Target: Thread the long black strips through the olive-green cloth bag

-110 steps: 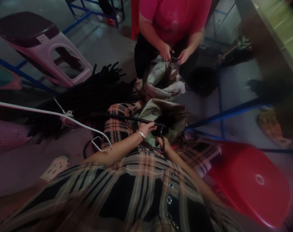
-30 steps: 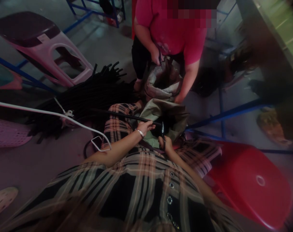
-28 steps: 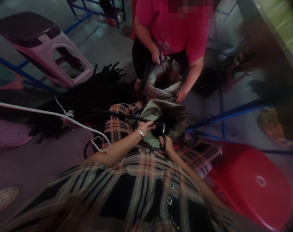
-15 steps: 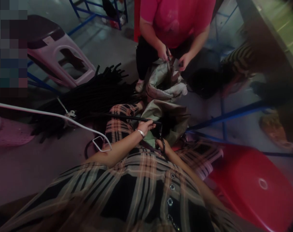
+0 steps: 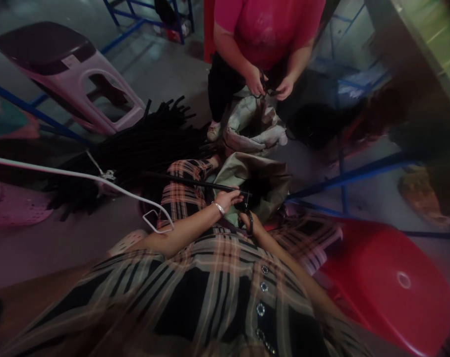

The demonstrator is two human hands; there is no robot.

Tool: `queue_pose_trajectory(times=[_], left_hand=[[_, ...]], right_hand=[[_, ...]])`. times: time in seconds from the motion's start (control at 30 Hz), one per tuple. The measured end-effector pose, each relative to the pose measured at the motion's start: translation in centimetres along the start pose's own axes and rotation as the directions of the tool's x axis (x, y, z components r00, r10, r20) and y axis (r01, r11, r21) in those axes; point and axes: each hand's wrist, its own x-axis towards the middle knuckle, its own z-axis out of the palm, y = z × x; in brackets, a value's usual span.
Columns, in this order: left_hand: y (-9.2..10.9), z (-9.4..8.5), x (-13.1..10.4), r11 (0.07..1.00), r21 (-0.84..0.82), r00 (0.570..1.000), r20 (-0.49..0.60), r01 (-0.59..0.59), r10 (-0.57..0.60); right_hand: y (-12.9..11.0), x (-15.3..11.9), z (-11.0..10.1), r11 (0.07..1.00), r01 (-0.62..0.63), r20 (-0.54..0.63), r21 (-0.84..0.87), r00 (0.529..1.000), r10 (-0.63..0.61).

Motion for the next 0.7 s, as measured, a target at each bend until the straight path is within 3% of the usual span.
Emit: queue_pose_trajectory(times=[0.3, 0.7], left_hand=[[-0.1, -0.1, 0.0, 1.000, -0.009, 1.000, 0.014, -0.001, 0.001], [-0.1, -0.2, -0.1, 1.000, -0.002, 1.000, 0.015, 0.013, -0.013]], right_hand=[[0.0, 0.4, 0.2, 0.996, -0.080, -0.010, 0.035, 0.997, 0.081], [-1.3, -0.4, 0.0, 0.999, -0.032, -0.035, 0.039, 0.999, 0.033]])
